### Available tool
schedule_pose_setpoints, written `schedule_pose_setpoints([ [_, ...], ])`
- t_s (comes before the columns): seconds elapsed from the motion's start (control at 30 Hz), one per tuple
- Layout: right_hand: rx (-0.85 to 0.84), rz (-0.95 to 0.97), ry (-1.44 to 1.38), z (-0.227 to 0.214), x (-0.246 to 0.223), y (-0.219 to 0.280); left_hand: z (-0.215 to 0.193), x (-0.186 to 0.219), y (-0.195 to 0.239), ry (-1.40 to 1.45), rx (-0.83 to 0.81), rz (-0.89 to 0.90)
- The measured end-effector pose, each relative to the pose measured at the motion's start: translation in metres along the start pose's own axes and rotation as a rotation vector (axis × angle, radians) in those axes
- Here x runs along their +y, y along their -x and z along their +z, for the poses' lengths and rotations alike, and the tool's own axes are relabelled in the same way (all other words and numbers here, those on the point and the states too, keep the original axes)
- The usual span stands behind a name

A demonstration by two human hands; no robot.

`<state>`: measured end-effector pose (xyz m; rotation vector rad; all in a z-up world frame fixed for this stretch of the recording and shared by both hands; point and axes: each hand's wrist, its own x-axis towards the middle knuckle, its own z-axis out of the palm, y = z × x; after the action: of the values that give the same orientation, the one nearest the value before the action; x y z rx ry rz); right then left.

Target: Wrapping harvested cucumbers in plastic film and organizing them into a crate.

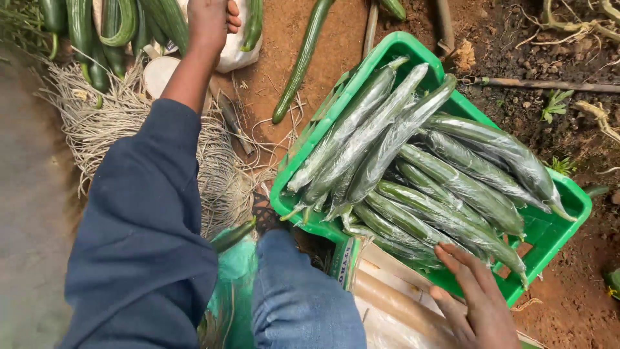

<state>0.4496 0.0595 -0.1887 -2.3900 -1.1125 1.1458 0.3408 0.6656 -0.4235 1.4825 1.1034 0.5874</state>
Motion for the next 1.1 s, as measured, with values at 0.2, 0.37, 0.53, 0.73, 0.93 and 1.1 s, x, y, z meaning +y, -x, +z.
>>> schedule_pose_setpoints([
  [0.2,-0.309,0.169,-0.204,-0.012,-0.080,0.019,-0.069,0.170,0.170,0.337,-0.204,-0.018],
  [0.37,-0.150,-0.099,-0.064,0.008,-0.056,0.068,-0.123,0.274,0.330,0.373,-0.353,0.055],
  [0.53,-0.039,-0.405,0.005,0.035,-0.055,0.102,-0.171,0.350,0.476,0.408,-0.384,0.155],
  [0.73,0.166,-0.306,-0.017,0.039,-0.070,0.128,-0.187,0.416,0.619,0.369,-0.428,0.297],
  [0.93,0.812,-0.611,0.072,0.004,-0.140,0.248,-0.168,0.440,0.716,0.354,-0.660,0.345],
  [1.1,0.874,-0.798,-0.057,0.013,-0.199,0.334,-0.135,0.475,0.774,0.422,-1.180,0.385],
])
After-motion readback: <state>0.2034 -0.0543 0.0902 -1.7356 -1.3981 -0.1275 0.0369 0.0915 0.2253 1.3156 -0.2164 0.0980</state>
